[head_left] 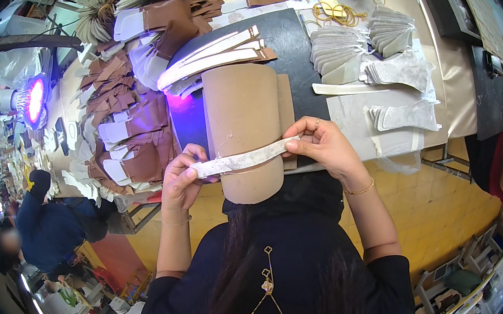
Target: The person repeatedly wraps white elastic bands around a brown visor-style hat, secures each band with a rubber band, and places the finished unit on a nearby pile. The person continues this cycle throughout the clip.
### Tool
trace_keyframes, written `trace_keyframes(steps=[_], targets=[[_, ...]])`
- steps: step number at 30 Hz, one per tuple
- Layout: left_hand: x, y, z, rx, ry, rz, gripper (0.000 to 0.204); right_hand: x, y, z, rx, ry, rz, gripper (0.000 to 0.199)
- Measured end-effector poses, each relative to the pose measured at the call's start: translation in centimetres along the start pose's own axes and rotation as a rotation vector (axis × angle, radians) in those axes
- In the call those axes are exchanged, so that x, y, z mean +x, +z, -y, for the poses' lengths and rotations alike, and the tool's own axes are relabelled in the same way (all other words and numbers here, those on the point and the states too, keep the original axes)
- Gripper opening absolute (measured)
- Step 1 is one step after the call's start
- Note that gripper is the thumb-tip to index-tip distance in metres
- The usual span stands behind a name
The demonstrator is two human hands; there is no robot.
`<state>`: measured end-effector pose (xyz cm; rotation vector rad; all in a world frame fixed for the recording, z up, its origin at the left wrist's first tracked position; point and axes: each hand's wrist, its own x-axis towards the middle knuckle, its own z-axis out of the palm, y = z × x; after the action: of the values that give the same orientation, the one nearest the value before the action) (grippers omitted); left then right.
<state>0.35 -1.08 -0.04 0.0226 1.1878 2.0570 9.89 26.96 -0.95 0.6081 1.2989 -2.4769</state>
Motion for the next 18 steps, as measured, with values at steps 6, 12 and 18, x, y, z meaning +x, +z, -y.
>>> trace_keyframes(steps=[6, 12, 18], targets=[[0.5, -0.9, 0.0, 0.108, -0.038, -0.01, 0.013, -0.1, 0.0, -0.8, -0.061, -0.054, -0.006, 0.021], [1.2, -0.8, 0.9, 0.153, -0.067, -0.005, 0.011, 0.3, 0.2, -2.1, -0.07, -0.086, -0.039, 0.02], [0.8, -0.5, 0.5, 0.227, -0.073, 0.006, 0.01, -0.6, 0.8, -3.3, -0.021, 0.05, -0.053, 0.014]])
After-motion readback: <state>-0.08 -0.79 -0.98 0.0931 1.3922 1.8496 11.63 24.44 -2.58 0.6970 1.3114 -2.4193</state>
